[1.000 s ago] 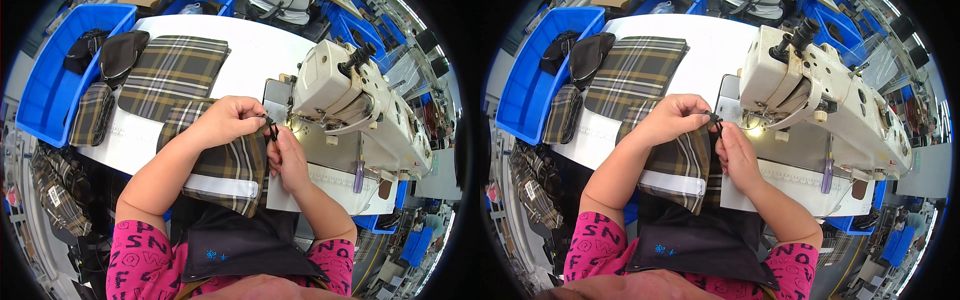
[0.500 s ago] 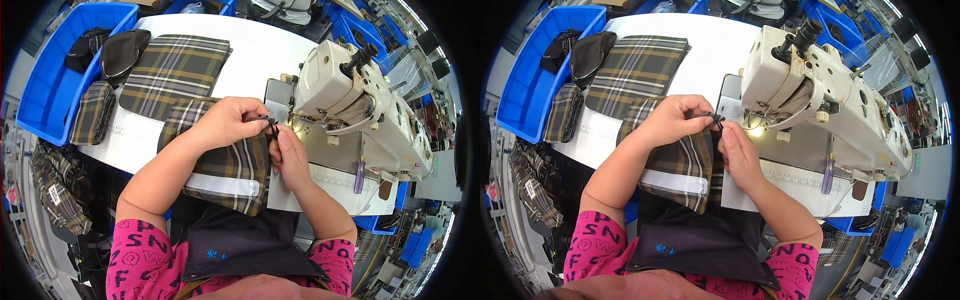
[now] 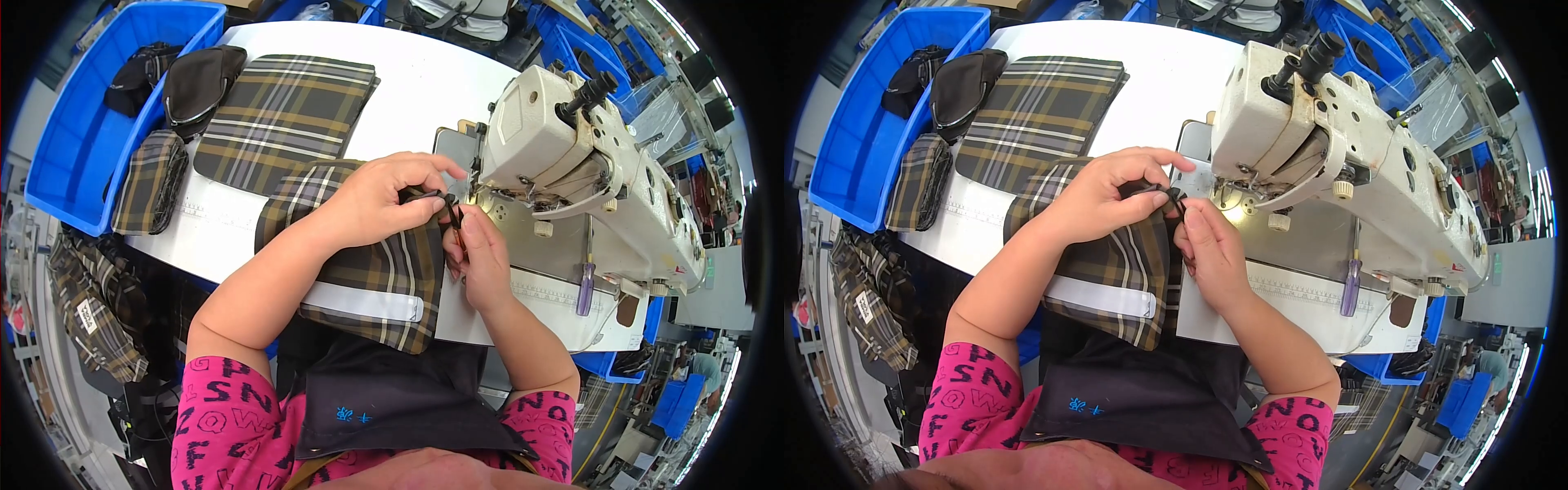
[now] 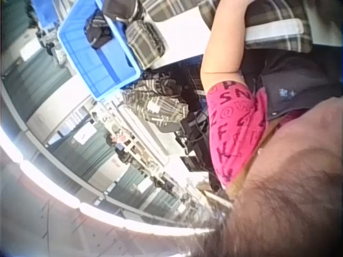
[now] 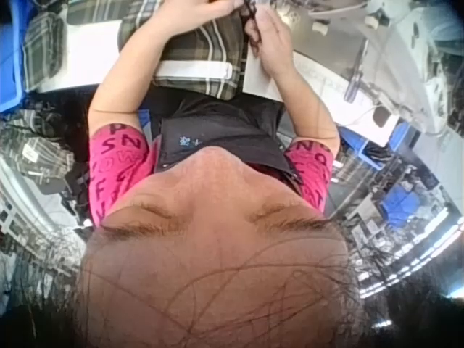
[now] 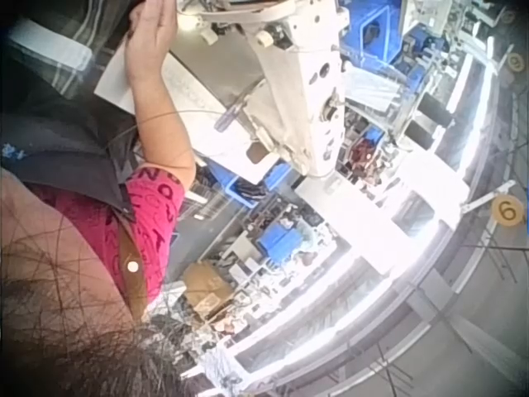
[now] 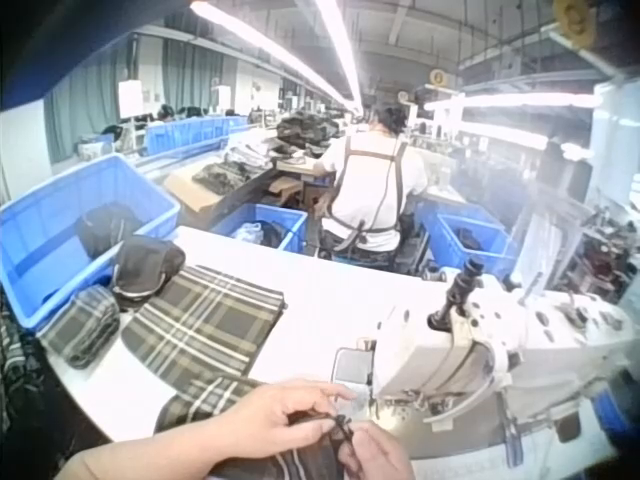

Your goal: Sewing plaid fabric components together using an industrial sewing machine to construct bags or pouches.

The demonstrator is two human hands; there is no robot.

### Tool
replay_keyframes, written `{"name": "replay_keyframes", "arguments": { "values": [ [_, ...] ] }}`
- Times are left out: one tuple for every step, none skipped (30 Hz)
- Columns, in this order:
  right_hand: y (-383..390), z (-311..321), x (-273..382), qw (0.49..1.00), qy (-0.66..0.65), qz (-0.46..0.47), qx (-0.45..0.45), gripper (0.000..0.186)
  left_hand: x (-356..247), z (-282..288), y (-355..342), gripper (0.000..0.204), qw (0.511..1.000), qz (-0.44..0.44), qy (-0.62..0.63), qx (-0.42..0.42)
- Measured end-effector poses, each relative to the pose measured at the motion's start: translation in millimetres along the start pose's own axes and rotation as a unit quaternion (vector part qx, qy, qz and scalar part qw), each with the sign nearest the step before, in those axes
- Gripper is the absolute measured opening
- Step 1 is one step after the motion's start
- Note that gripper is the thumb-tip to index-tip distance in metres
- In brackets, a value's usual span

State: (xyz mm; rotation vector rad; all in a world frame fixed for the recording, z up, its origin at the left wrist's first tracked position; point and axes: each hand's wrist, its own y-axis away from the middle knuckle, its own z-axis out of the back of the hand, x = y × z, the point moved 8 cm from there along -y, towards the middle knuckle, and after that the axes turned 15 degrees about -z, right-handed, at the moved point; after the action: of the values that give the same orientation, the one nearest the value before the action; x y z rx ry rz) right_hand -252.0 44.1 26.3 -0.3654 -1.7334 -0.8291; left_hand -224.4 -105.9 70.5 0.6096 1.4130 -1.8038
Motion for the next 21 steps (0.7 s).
{"name": "replay_keyframes", "arguments": {
  "values": [
    [1,1,0,1.0,-0.002,0.002,0.001,0.034,1,-3,0,0.008,1.0,0.01,0.019,0.014],
    [1,1,0,1.0,-0.005,0.004,0.002,0.035,-2,-2,-1,0.008,1.0,0.01,0.019,0.015],
    [1,1,1,1.0,-0.006,0.004,0.001,0.035,1,-3,0,0.008,0.998,0.058,0.024,0.022],
    [1,1,1,1.0,-0.003,0.005,0.003,0.035,6,-4,3,0.009,0.994,0.105,0.03,0.03],
    [1,0,2,1.0,0.0,0.006,0.006,0.036,7,-3,4,0.009,0.994,0.106,0.029,0.03],
    [1,0,2,1.0,0.0,0.006,0.006,0.036,8,-3,5,0.01,0.993,0.108,0.017,0.033],
    [1,0,2,1.0,0.004,0.006,0.003,0.035,9,-3,5,0.01,0.993,0.109,0.006,0.036],
    [1,1,2,1.0,0.008,0.007,-0.001,0.035,9,-3,5,0.01,0.993,0.109,0.006,0.037],
    [1,1,2,1.0,0.008,0.007,-0.001,0.035,7,-3,5,0.01,0.994,0.102,0.004,0.032],
    [1,1,2,1.0,0.009,0.009,0.0,0.035,6,-3,4,0.01,0.995,0.094,0.003,0.026],
    [1,1,2,1.0,0.011,0.011,0.002,0.035,6,-3,4,0.01,0.995,0.094,0.003,0.027],
    [1,1,2,1.0,0.01,0.011,0.002,0.035,4,-3,3,0.01,0.996,0.089,0.002,0.021],
    [1,0,3,1.0,0.01,0.011,0.001,0.035,3,-2,2,0.01,0.996,0.085,0.001,0.015],
    [1,1,3,1.0,0.009,0.011,0.0,0.035,3,-2,2,0.01,0.996,0.085,0.002,0.016],
    [1,1,3,1.0,0.009,0.011,-0.001,0.035,3,-2,2,0.01,0.997,0.081,0.0,0.015],
    [1,2,2,1.0,0.011,0.009,-0.003,0.035,2,-2,2,0.01,0.997,0.078,-0.001,0.014],
    [1,2,2,1.0,0.012,0.007,-0.004,0.035,2,-2,2,0.01,0.997,0.079,-0.001,0.015],
    [0,2,1,1.0,0.012,0.006,-0.004,0.035,2,-1,2,0.01,0.997,0.075,-0.001,0.013],
    [0,2,2,1.0,0.015,0.007,-0.006,0.035,2,-1,2,0.01,0.997,0.072,0.0,0.011],
    [0,2,2,1.0,0.018,0.006,-0.008,0.035,1,-1,2,0.01,0.997,0.072,0.0,0.011],
    [0,2,2,1.0,0.018,0.006,-0.008,0.035,0,-1,1,0.01,0.998,0.069,-0.007,0.011]
  ]
}}
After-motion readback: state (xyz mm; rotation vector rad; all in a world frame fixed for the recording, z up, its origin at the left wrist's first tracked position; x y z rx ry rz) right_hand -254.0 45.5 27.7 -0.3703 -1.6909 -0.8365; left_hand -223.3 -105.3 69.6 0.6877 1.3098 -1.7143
